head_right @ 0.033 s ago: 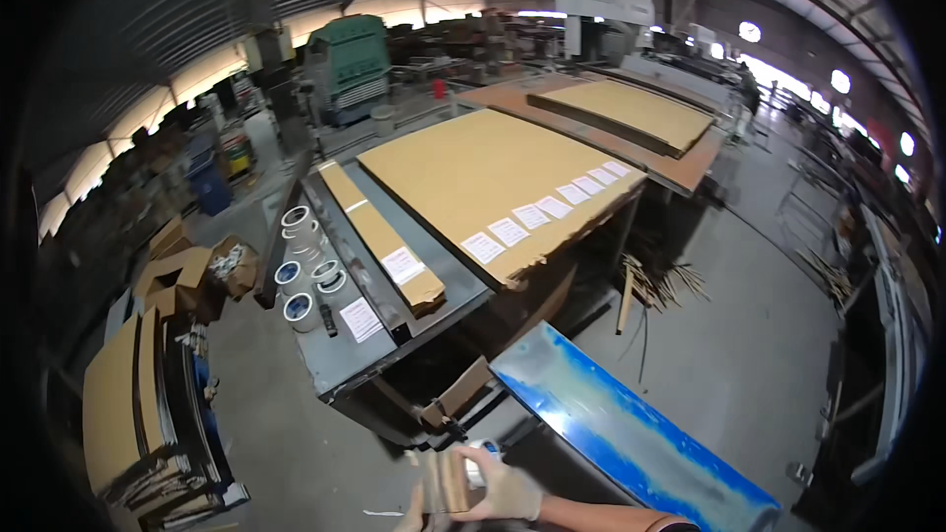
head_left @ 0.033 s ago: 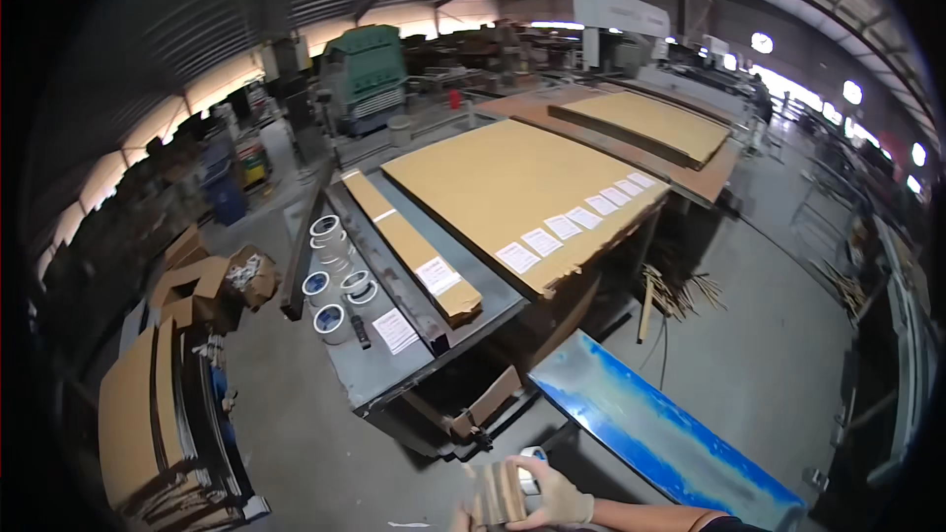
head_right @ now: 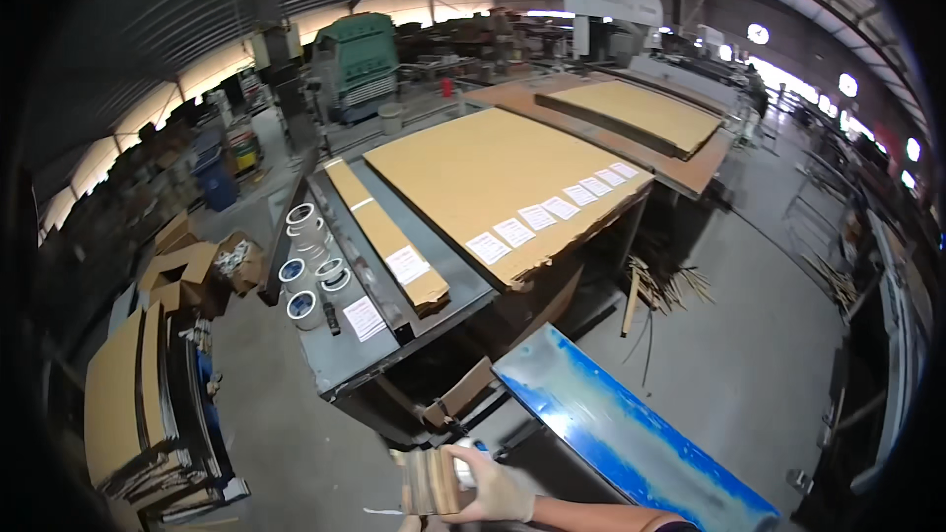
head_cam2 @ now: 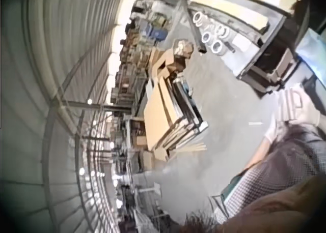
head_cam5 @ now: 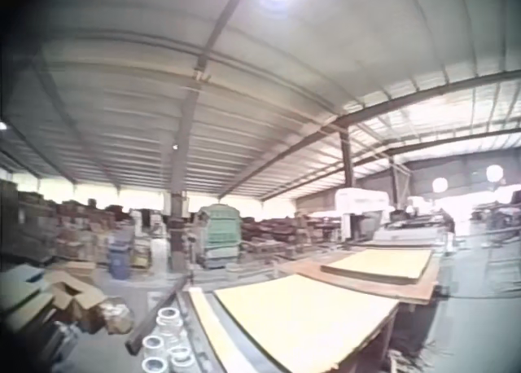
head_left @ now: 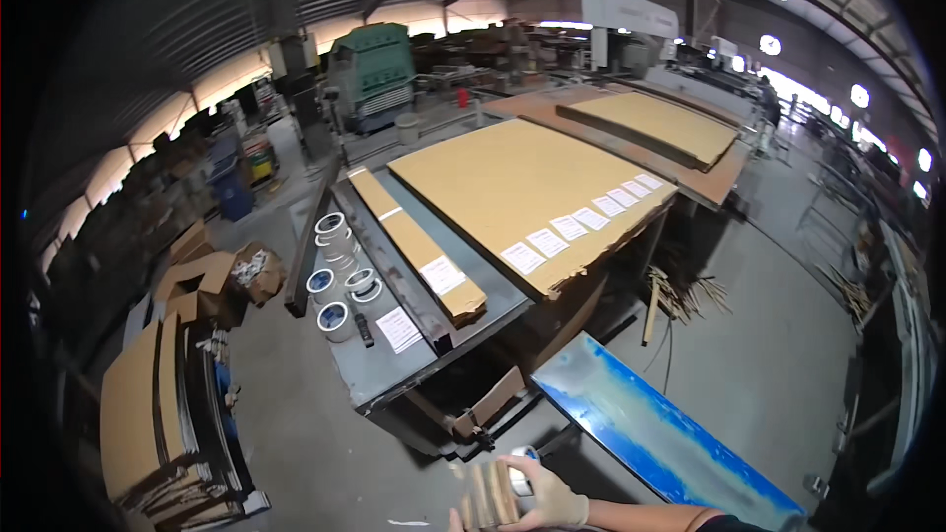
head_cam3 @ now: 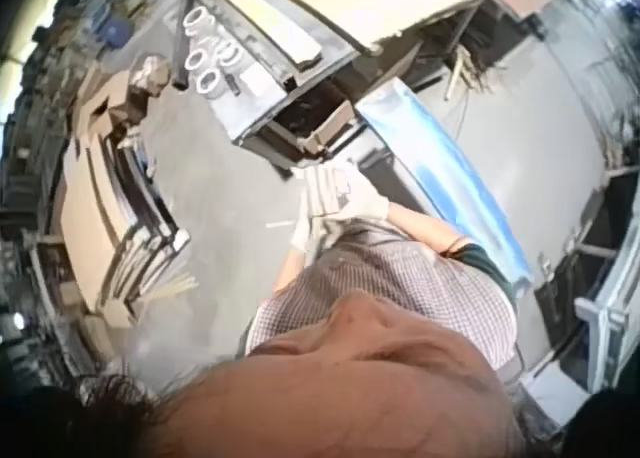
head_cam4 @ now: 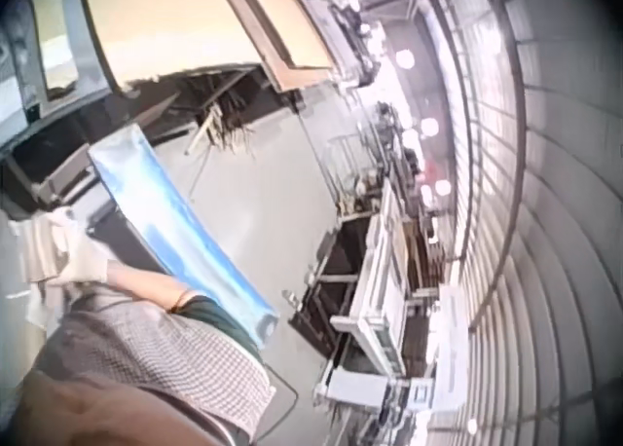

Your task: Apply product labels to long building panels and secure them with adhesive tape.

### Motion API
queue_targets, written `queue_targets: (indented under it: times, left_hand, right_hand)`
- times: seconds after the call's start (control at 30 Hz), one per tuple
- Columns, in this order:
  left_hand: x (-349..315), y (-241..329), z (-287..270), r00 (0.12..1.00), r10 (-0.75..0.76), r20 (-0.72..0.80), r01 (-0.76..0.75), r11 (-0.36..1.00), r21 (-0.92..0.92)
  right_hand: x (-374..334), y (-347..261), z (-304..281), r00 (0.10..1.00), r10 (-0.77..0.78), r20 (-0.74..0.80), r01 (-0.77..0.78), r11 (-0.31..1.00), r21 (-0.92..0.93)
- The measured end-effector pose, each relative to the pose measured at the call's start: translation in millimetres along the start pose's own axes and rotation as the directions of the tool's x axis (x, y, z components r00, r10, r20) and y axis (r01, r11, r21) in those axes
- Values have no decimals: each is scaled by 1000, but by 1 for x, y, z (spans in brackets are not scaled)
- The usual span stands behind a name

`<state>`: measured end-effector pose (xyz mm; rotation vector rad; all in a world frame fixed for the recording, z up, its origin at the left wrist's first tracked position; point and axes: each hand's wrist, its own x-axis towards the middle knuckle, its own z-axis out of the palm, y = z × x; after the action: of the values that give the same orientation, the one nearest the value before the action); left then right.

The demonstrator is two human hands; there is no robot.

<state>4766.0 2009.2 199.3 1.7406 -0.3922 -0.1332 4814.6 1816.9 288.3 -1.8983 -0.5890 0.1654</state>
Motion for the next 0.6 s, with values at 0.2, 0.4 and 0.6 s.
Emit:
queue_targets:
  times: [0.2,0.4,0.6]
  left_hand:
    - [10,9,8,744,-630,-224,11,347,-938]
    - [84,24,-73,379,-367,-849,-406,759,-509]
    - [283,62,-129,488,-174,-855,-415,816,-403]
  right_hand:
    - [53,22,-95,812,-567,137,509,804,309]
    - [27,61,-233,812,-286,509,-333,490,806]
    - [95,80,-194,915,91,394,-105,994,14]
